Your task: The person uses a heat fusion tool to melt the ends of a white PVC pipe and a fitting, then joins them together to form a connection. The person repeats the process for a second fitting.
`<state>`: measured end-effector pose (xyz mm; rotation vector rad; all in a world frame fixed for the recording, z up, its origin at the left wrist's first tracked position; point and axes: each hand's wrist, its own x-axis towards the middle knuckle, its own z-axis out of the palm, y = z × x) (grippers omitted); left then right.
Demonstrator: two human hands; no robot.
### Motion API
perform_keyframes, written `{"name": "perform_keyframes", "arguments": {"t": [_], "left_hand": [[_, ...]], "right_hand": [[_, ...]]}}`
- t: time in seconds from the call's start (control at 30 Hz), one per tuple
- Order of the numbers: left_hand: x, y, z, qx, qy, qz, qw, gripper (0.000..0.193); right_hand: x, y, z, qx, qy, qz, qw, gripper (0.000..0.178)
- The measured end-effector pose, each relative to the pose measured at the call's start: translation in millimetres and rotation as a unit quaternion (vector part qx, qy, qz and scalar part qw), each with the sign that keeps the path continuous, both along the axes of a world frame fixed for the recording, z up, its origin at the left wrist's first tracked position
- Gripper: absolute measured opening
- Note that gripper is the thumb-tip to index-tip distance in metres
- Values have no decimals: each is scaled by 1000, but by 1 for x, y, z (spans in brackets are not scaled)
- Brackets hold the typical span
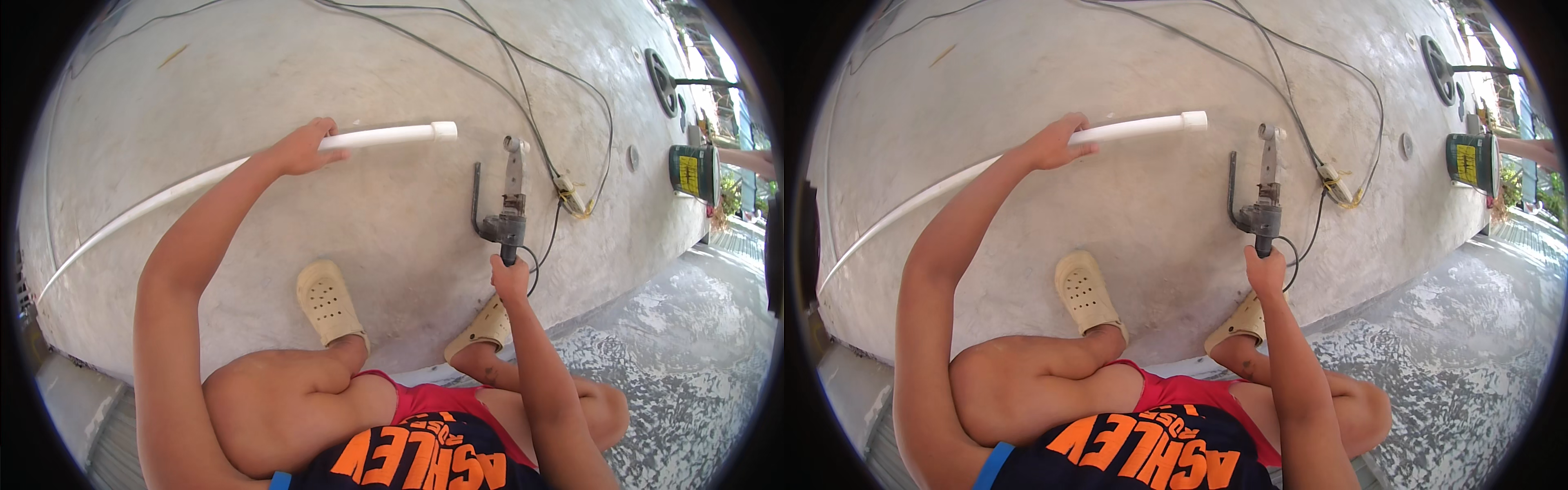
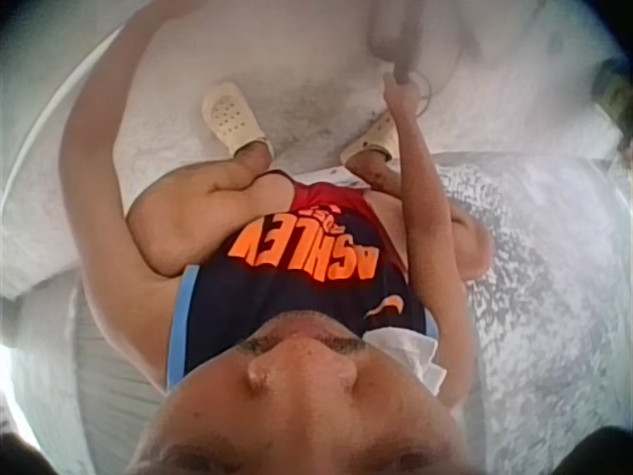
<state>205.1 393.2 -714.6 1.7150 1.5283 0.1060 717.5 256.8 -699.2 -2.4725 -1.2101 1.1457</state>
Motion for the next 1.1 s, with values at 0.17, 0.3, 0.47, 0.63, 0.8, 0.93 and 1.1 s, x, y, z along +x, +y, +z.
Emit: {"name": "perform_keyframes", "arguments": {"t": [0.17,0.3,0.47,0.63,0.8,0.93,1.1], "left_hand": [[3,4,10,3,17,-31,999,38],[-1,4,13,-11,22,-66,998,36],[-6,7,25,-112,-29,-61,991,39],[0,2,41,-122,-46,-32,991,48],[2,8,41,-94,-30,-58,993,52],[-1,11,33,-38,4,-95,995,50],[-4,15,31,-173,-46,-103,978,53]], "right_hand": [[3,-2,-9,55,-27,37,997,33],[4,-2,-7,1,-27,13,1000,41],[5,-2,-7,22,-26,20,999,42],[8,-2,-11,32,-17,36,999,38],[9,-2,-11,57,-16,59,997,31],[7,-1,-8,56,-26,71,996,33],[7,2,-5,8,-43,56,997,44]]}}
